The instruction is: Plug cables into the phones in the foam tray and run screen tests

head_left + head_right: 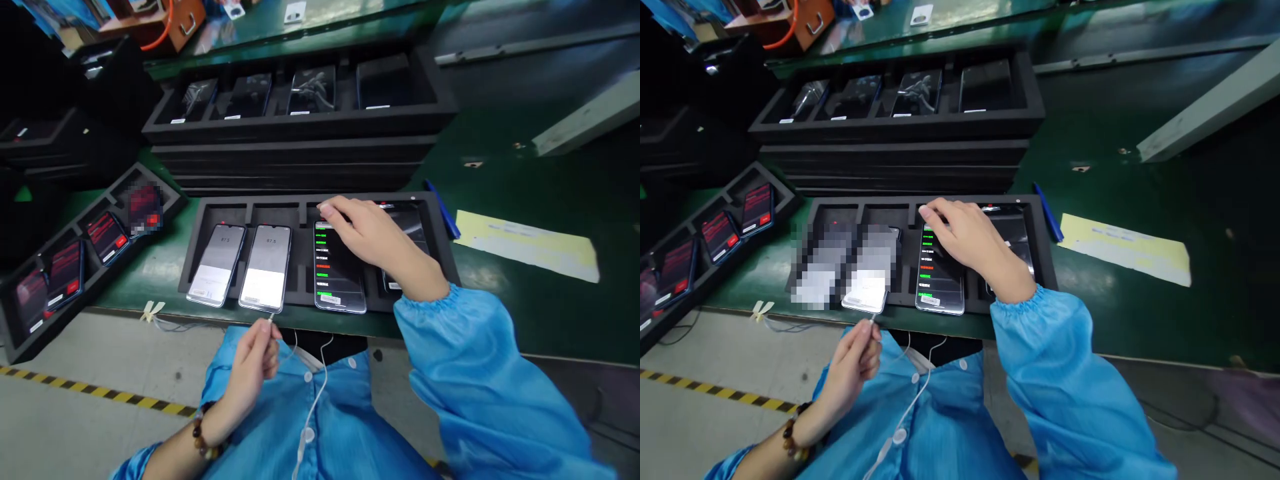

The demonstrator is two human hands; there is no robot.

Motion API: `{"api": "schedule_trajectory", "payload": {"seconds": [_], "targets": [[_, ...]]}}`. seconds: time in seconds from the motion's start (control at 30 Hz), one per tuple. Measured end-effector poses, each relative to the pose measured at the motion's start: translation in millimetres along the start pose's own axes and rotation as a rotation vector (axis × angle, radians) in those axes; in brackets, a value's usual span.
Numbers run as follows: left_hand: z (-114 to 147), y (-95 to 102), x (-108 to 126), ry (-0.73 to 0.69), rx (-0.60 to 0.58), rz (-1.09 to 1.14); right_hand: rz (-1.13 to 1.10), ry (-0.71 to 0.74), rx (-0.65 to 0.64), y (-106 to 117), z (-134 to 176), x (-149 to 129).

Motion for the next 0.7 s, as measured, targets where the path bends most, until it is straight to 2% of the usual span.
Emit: {"api": "schedule_trajectory", "payload": {"seconds": [0.1,0.2,0.37,0.53,0.7], "targets": [[6,28.1,19,-0.168,0.114,-0.093,-0.019,0.116,-0.080,-7,-13,-25],[8,39.5,32,-0.273,0.187,-0.202,0.018,0.207,-0.195,-21,-28,-46],[7,40.8,41,-0.346,0.223,-0.289,0.065,0.292,-0.309,-42,-44,-63],[9,38.9,43,-0.394,0.212,-0.290,0.037,0.279,-0.322,-44,-48,-61],[7,38.9,45,-0.375,0.224,-0.285,0.013,0.283,-0.320,-45,-47,-59]]}}
Point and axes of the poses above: each hand's wrist, its own z-axis away from the middle knuckle, its own y-axis out of the back of the hand, x = y × z, the point moved 6 cm from there along -z, towards the middle knuckle, and after that the axes turned 13 degrees about z, right-handed, at the moved point
